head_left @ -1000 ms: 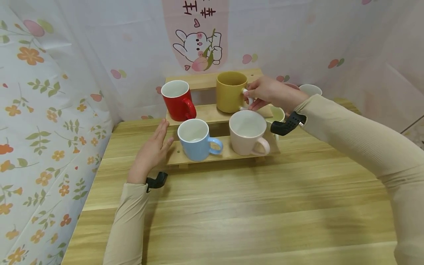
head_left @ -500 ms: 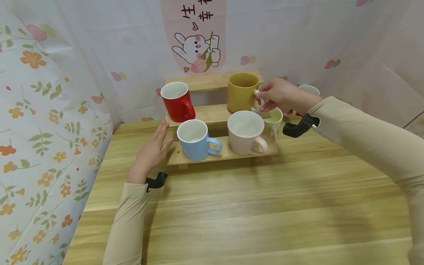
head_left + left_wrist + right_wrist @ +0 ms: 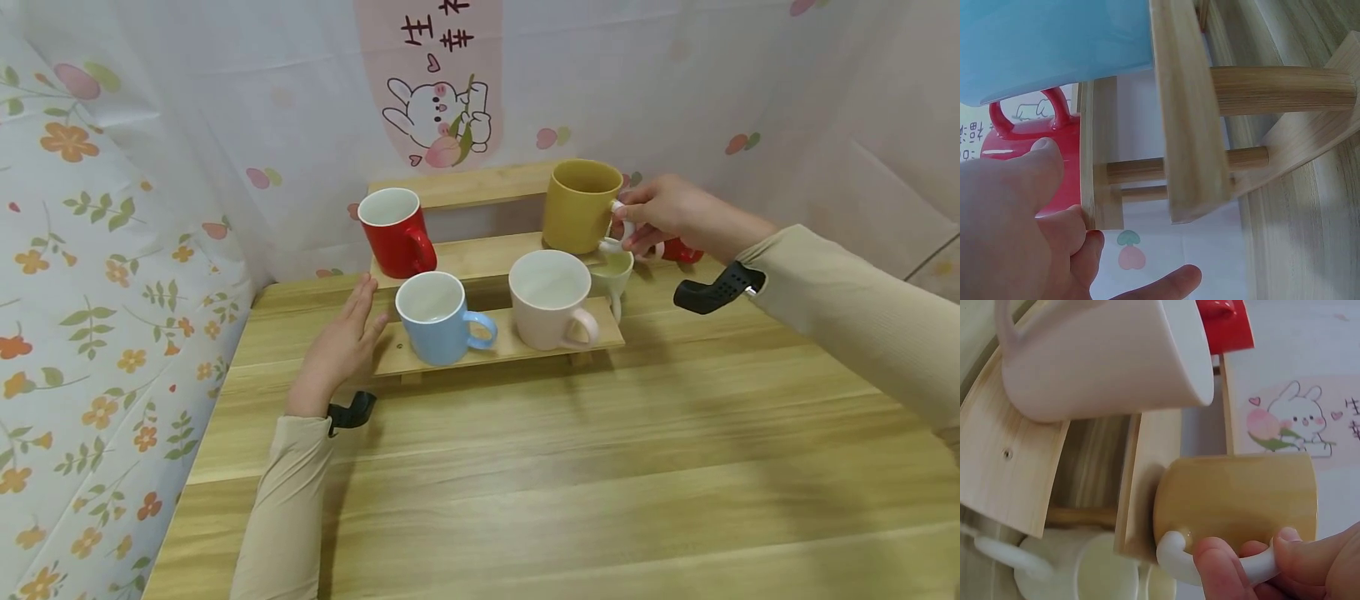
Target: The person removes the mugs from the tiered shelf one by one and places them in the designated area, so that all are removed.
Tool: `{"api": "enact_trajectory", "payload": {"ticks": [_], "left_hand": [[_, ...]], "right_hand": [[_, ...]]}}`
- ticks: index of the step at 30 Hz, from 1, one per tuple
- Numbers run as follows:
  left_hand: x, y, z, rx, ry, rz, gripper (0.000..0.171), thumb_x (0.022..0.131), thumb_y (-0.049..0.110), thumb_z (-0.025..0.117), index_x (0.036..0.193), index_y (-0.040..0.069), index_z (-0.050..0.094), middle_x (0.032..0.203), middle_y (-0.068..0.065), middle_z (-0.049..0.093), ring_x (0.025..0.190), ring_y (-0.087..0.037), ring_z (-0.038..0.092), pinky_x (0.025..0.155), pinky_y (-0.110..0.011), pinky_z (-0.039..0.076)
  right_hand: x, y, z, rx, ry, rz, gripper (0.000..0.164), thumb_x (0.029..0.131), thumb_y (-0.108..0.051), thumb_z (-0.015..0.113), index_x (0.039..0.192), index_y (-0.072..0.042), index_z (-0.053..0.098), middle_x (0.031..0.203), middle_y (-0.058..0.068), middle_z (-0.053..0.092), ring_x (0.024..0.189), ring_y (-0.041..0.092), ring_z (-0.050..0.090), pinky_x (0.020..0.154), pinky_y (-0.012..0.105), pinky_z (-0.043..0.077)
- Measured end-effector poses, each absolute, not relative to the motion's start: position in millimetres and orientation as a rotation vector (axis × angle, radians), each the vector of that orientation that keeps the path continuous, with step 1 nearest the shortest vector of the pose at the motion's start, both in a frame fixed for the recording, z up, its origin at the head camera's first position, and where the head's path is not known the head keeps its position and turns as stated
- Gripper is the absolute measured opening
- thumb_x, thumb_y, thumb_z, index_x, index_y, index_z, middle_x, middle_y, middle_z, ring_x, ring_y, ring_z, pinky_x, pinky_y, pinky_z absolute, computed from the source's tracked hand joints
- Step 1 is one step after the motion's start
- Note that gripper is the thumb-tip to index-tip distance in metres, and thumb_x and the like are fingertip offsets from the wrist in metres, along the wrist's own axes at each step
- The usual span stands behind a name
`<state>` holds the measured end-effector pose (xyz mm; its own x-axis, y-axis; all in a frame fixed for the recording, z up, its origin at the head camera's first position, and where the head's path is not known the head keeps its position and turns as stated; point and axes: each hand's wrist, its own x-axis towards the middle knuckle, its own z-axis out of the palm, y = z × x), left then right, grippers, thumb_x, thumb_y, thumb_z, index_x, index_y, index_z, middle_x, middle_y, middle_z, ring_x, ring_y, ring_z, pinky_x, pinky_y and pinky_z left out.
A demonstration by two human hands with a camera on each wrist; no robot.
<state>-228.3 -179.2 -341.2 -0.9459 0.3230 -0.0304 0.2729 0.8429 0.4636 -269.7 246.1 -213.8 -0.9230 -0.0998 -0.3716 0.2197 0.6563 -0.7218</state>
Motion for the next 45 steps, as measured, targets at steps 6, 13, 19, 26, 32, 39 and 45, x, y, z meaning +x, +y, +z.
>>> {"api": "enact_trajectory", "payload": {"ticks": [6, 13, 19, 26, 32, 39, 45], "left_hand": [[-227.2, -180.5, -340.7, 0.457, 2.906, 0.718, 0.066, 0.103, 0.039, 0.034, 0.155, 0.015, 0.002, 0.162, -0.005, -0.003, 0.145, -0.037, 0.019, 0.113, -0.058, 0.023], [-227.0, -179.7, -340.7, 0.452, 2.906, 0.721, 0.066, 0.103, 0.038, 0.034, 0.155, 0.014, 0.002, 0.162, -0.005, -0.003, 0.145, -0.036, 0.018, 0.113, -0.058, 0.023], [-227.4, -181.1, -340.5, 0.46, 2.914, 0.724, 0.066, 0.104, 0.037, 0.035, 0.155, 0.013, 0.002, 0.162, -0.005, -0.003, 0.146, -0.036, 0.017, 0.114, -0.057, 0.022], [-228.8, -181.4, -342.9, 0.475, 2.921, 0.721, 0.066, 0.103, 0.039, 0.035, 0.155, 0.013, 0.002, 0.162, -0.006, -0.002, 0.145, -0.036, 0.017, 0.114, -0.057, 0.022], [-227.5, -179.5, -346.0, 0.465, 2.906, 0.72, 0.066, 0.103, 0.039, 0.035, 0.155, 0.015, 0.002, 0.162, -0.003, -0.003, 0.145, -0.037, 0.019, 0.113, -0.058, 0.022], [-227.7, -179.5, -344.8, 0.469, 2.908, 0.717, 0.065, 0.104, 0.036, 0.035, 0.155, 0.014, 0.001, 0.162, -0.007, -0.002, 0.145, -0.037, 0.017, 0.114, -0.058, 0.021], [-228.9, -178.7, -344.8, 0.483, 2.927, 0.717, 0.066, 0.103, 0.038, 0.035, 0.155, 0.013, 0.003, 0.162, -0.008, 0.0, 0.145, -0.038, 0.019, 0.113, -0.058, 0.022]], "right_hand": [[-265.1, 265.1, -213.2, 0.131, 2.469, -1.203, 0.052, 0.101, -0.021, 0.046, 0.14, 0.011, 0.035, 0.088, -0.001, 0.062, 0.066, 0.007, 0.067, 0.066, 0.025, 0.058], [-256.2, 293.1, -217.8, 0.142, 2.484, -1.237, 0.045, 0.101, -0.022, 0.046, 0.129, 0.012, 0.045, 0.075, -0.004, 0.062, 0.063, 0.006, 0.067, 0.064, 0.024, 0.058], [-246.2, 314.7, -221.8, 0.17, 2.471, -1.274, 0.033, 0.099, -0.021, 0.049, 0.114, 0.008, 0.055, 0.081, -0.006, 0.062, 0.067, 0.01, 0.068, 0.068, 0.028, 0.059], [-236.2, 329.7, -229.1, 0.193, 2.477, -1.249, 0.035, 0.099, -0.023, 0.049, 0.116, 0.006, 0.057, 0.081, -0.008, 0.063, 0.068, 0.009, 0.068, 0.067, 0.027, 0.059], [-227.5, 339.8, -244.1, 0.199, 2.475, -1.267, 0.033, 0.1, -0.022, 0.048, 0.115, 0.006, 0.058, 0.081, -0.008, 0.062, 0.069, 0.007, 0.068, 0.068, 0.026, 0.059], [-220.0, 350.4, -260.2, 0.205, 2.441, -1.32, 0.025, 0.1, -0.018, 0.048, 0.082, -0.019, 0.065, 0.083, -0.004, 0.057, 0.07, 0.006, 0.068, 0.069, 0.024, 0.058], [-215.7, 358.9, -273.5, 0.218, 2.428, -1.32, 0.021, 0.1, -0.018, 0.048, 0.089, -0.013, 0.065, 0.084, -0.003, 0.057, 0.071, 0.007, 0.069, 0.069, 0.026, 0.059]]}}
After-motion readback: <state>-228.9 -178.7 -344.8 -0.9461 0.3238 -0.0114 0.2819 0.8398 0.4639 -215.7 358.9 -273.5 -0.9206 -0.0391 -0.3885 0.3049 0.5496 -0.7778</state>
